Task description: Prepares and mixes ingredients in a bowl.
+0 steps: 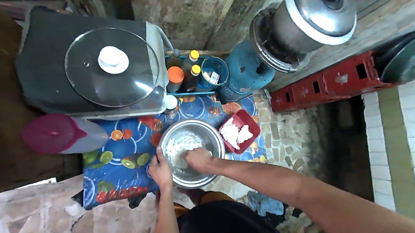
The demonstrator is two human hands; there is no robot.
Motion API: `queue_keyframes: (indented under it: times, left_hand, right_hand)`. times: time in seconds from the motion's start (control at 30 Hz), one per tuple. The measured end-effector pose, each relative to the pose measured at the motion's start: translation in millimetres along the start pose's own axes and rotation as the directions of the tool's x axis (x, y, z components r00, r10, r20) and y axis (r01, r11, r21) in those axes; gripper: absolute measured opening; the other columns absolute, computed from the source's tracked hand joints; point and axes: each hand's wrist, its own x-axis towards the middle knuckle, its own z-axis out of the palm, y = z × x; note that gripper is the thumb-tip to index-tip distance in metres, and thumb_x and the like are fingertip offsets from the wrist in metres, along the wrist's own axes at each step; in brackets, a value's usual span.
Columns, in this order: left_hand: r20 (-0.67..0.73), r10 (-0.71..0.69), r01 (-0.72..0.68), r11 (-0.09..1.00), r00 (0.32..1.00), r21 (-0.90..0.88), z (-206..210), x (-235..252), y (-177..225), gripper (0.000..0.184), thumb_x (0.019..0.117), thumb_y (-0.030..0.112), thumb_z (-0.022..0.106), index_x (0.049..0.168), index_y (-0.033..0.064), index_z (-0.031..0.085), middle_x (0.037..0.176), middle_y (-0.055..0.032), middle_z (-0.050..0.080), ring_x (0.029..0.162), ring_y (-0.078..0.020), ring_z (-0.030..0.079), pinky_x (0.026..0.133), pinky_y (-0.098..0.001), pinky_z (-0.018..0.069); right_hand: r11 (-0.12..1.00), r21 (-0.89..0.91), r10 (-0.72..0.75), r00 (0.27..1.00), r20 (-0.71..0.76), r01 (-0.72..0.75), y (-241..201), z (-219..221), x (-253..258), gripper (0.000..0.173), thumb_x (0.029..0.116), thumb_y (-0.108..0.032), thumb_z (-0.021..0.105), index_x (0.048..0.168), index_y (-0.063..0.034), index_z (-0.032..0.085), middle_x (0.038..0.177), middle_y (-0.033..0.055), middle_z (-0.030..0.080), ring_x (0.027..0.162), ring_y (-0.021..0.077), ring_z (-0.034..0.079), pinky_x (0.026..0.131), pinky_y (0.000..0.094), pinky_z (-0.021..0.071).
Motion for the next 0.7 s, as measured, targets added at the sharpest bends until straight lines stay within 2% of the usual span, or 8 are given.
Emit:
queue_keyframes:
  times: [0.1, 0.27, 0.33, 0.4, 0.53, 0.57, 0.63, 0.7]
  left_hand:
    - [-0.004, 0.009, -0.009, 1.000, 1.000, -0.007, 0.2, -1.2, -0.6, 0.060, 0.1075, 0.050, 0.044, 0.089, 0.0000, 0.070, 0.079, -0.0132, 0.066, 0.080, -0.0249, 0.066, 0.080, -0.0493, 0.0511]
    - [-0.002, -0.008, 0.008, 0.999, 1.000, -0.048, 2.6, -0.4, -2.4, 0.059, 0.1073, 0.050, 0.045, 0.089, 0.0008, 0.071, 0.078, -0.0118, 0.066, 0.080, -0.0236, 0.066, 0.080, -0.0485, 0.0512]
    - [-0.017, -0.003, 0.002, 0.999, 1.000, -0.053, 4.8, 0.3, -1.8, 0.058, 0.1071, 0.050, 0.045, 0.088, 0.0012, 0.071, 0.077, -0.0110, 0.065, 0.078, -0.0228, 0.065, 0.079, -0.0474, 0.0517]
    - [-0.026, -0.001, 0.000, 0.999, 1.000, -0.048, 5.8, -1.1, -3.7, 0.058, 0.1073, 0.049, 0.045, 0.088, 0.0010, 0.071, 0.076, -0.0110, 0.065, 0.078, -0.0225, 0.066, 0.078, -0.0467, 0.0523]
    - [-0.001, -0.009, 0.009, 0.996, 1.000, -0.093, 5.5, 0.1, -4.7, 0.058, 0.1075, 0.050, 0.045, 0.095, 0.0008, 0.074, 0.086, -0.0139, 0.071, 0.085, -0.0229, 0.069, 0.084, -0.0487, 0.0541]
    - [-0.002, -0.008, 0.007, 0.994, 1.000, -0.105, 5.7, 0.2, -5.6, 0.057, 0.1075, 0.049, 0.045, 0.097, 0.0008, 0.074, 0.088, -0.0142, 0.071, 0.086, -0.0226, 0.070, 0.085, -0.0484, 0.0542]
    - [0.000, -0.014, 0.014, 0.993, 1.000, -0.120, 5.4, 0.6, -4.7, 0.056, 0.1074, 0.049, 0.045, 0.099, 0.0018, 0.075, 0.090, -0.0133, 0.072, 0.087, -0.0213, 0.070, 0.086, -0.0472, 0.0548]
    - [0.007, -0.016, 0.017, 0.991, 1.000, -0.132, 5.0, 0.3, -3.9, 0.055, 0.1075, 0.048, 0.045, 0.100, 0.0023, 0.074, 0.090, -0.0127, 0.072, 0.087, -0.0206, 0.070, 0.086, -0.0463, 0.0551]
  right_hand:
    - [0.997, -0.065, 0.046, 0.998, 0.039, -0.043, 9.8, -16.6, -12.5, 0.048, 0.0959, -0.004, 0.062, 0.144, -0.0071, 0.054, 0.128, 0.0279, 0.063, 0.114, 0.0504, 0.063, 0.092, 0.0681, 0.0493]
    - [0.988, -0.128, 0.110, 0.981, 0.163, -0.089, 5.4, -2.8, -22.7, 0.038, 0.0944, 0.006, 0.057, 0.132, -0.0004, 0.060, 0.125, 0.0277, 0.065, 0.114, 0.0494, 0.063, 0.092, 0.0665, 0.0508]
    - [0.994, -0.032, 0.110, 0.986, 0.126, -0.107, -6.3, 1.2, -16.0, 0.034, 0.0957, 0.001, 0.059, 0.130, 0.0016, 0.061, 0.124, 0.0277, 0.065, 0.113, 0.0487, 0.064, 0.090, 0.0661, 0.0523]
    - [0.981, 0.140, 0.126, 0.989, 0.079, -0.136, -10.8, 0.9, 0.2, 0.045, 0.0968, -0.015, 0.065, 0.138, -0.0002, 0.056, 0.129, 0.0278, 0.063, 0.116, 0.0481, 0.063, 0.091, 0.0662, 0.0519]
    - [0.819, 0.552, 0.206, 0.978, -0.028, -0.157, 15.4, -12.9, 30.4, 0.059, 0.0938, -0.040, 0.073, 0.136, -0.0022, 0.059, 0.130, 0.0259, 0.063, 0.122, 0.0411, 0.061, 0.102, 0.0613, 0.0488]
    - [0.805, 0.575, 0.195, 0.980, -0.023, -0.147, 25.0, -18.9, 28.3, 0.061, 0.0930, -0.044, 0.074, 0.134, -0.0008, 0.060, 0.130, 0.0261, 0.063, 0.123, 0.0407, 0.061, 0.104, 0.0609, 0.0477]
    - [0.885, 0.444, 0.147, 0.989, 0.021, -0.141, 42.1, -37.8, 10.7, 0.060, 0.0942, -0.045, 0.072, 0.134, -0.0011, 0.061, 0.133, 0.0261, 0.061, 0.127, 0.0419, 0.058, 0.105, 0.0635, 0.0448]
    - [0.963, 0.208, 0.163, 0.984, 0.068, -0.174, 50.7, -51.8, -11.9, 0.056, 0.0944, -0.037, 0.072, 0.136, -0.0024, 0.059, 0.136, 0.0272, 0.060, 0.127, 0.0468, 0.057, 0.100, 0.0687, 0.0454]
